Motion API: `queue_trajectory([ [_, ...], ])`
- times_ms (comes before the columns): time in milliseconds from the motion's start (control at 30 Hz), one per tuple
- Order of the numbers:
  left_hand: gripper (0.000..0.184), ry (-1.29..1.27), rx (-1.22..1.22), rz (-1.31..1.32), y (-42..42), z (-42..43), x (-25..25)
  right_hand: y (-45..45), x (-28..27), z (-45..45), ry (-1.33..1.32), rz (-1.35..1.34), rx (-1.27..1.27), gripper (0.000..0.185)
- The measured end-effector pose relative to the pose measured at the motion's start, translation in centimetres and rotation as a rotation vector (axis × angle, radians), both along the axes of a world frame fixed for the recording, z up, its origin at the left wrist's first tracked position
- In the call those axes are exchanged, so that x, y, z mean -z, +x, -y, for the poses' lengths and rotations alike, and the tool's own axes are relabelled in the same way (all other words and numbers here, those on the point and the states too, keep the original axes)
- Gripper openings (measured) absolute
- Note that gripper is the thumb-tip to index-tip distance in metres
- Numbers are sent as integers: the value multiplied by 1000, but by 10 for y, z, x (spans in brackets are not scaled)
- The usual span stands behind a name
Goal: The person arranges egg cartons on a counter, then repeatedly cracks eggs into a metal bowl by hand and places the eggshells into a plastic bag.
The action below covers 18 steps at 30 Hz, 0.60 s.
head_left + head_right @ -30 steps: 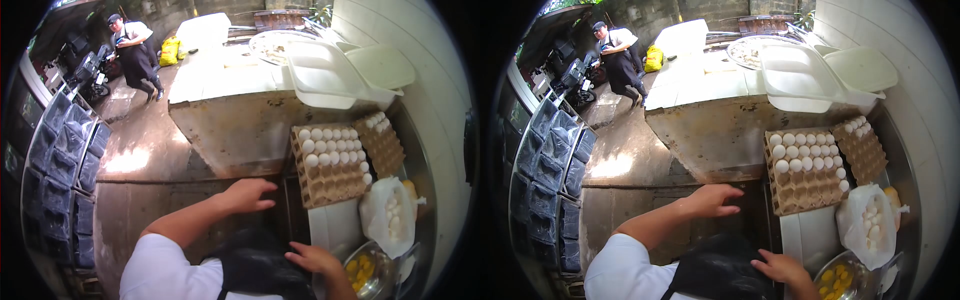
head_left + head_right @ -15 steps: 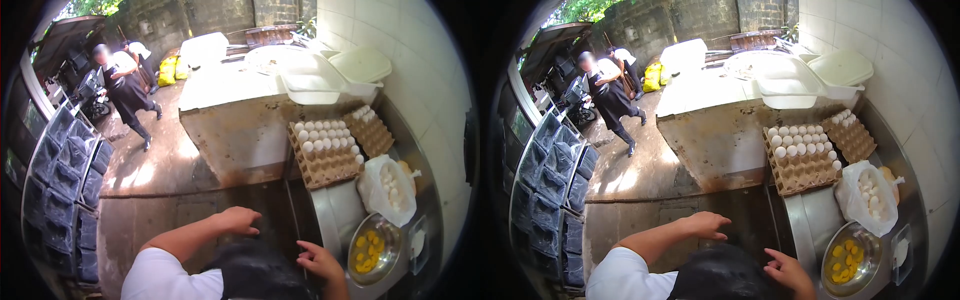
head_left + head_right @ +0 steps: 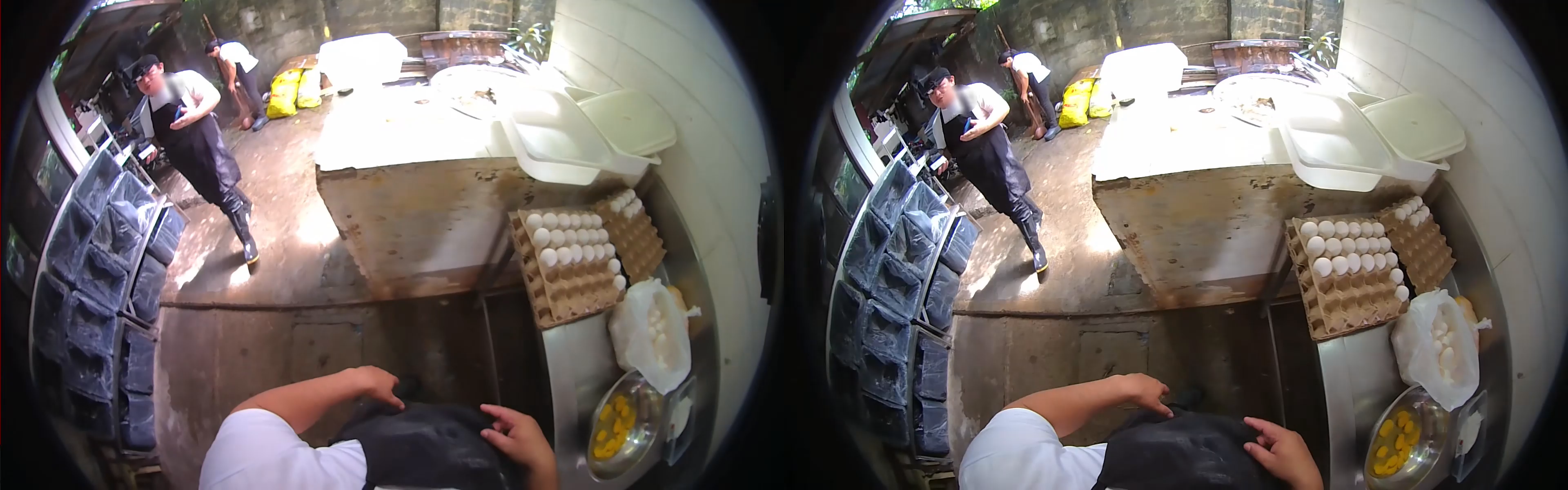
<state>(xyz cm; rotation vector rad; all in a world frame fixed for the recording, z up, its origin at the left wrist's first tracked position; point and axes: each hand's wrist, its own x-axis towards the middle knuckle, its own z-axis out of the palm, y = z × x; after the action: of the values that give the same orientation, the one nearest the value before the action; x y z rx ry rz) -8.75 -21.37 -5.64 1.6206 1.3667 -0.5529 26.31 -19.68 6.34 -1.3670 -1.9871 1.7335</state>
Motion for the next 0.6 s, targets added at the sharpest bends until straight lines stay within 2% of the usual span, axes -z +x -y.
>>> queue_trajectory([
  [67, 84, 22, 12, -19, -11, 2, 4, -11, 9, -7, 50, 12, 43, 48],
  [133, 74, 200, -85, 33, -21, -6, 1, -21, 23, -13, 146, -25, 136, 42],
  [267, 69, 317, -155, 31, -38, -25, -11, -34, 38, -19, 87, -14, 219, 41],
  [367, 70, 318, -192, 23, -47, -30, -19, -36, 64, -23, 162, 27, 341, 41],
  [433, 70, 301, -188, 28, -48, -29, -13, -35, 74, -27, 133, -60, 419, 43],
  [600, 71, 161, -114, 14, -39, -26, -19, -35, 69, -31, 101, -101, 390, 43],
])
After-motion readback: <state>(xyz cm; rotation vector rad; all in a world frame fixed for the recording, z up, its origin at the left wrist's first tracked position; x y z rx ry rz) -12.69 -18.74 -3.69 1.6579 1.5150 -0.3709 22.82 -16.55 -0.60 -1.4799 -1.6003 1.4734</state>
